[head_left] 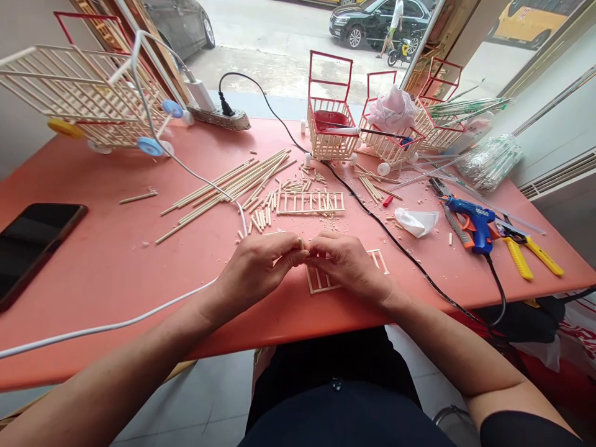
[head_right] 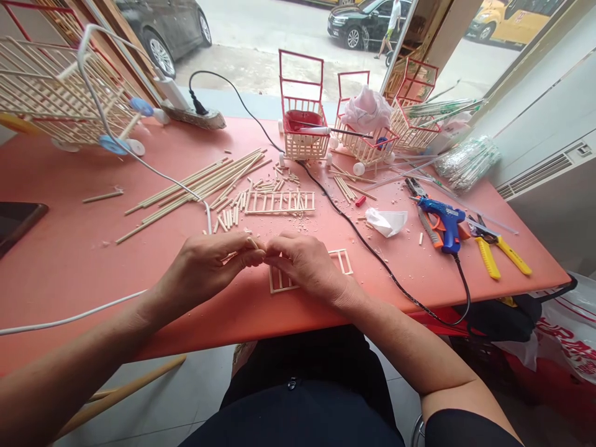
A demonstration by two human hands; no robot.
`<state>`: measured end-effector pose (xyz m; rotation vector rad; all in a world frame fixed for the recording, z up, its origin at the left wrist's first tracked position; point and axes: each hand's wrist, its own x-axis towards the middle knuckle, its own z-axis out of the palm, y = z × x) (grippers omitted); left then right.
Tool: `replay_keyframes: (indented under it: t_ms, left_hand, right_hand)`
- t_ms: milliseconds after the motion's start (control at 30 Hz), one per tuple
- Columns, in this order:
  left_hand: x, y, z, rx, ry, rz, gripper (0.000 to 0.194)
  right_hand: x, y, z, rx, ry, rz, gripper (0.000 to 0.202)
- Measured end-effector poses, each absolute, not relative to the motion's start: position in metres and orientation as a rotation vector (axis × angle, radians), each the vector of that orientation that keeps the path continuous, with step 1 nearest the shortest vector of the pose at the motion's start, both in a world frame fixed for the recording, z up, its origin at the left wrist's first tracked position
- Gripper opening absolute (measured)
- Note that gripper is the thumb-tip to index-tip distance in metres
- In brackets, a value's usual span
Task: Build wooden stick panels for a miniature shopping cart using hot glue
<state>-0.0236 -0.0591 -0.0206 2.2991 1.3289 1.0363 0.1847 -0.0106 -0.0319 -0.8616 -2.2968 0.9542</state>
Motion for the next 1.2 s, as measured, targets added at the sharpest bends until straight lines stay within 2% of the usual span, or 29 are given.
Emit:
replay_keyframes:
  t_ms: [233, 367, 600, 1200]
  left_hand:
    - [-0.0235, -0.0582, -0.0219, 2.307, 1.318, 1.085, 0.015]
    - [-0.0205, -0.0577, -0.0191, 2.268, 1.330, 1.149, 0.014]
    - [-0.0185, -0.0581, -0.0192, 2.258, 1.345, 1.184, 0.023]
    - [-0.0166, -0.0580, -0.0178, 2.170, 1.355, 1.138, 0.029]
  right_hand:
    - [0.1840, -0.0107, -0.0347, -0.882, -2.314, 0.932, 0.018]
    - [0.1838, -0.0100, -0.0358, -0.897, -2.330, 0.911, 0.014]
    - [0.1840, -0.0097, -0.0328, -0.901, -2.315, 0.973, 0.006]
    - [0.1844, -0.0097, -0.0334, -0.906, -2.325, 0.973, 0.008]
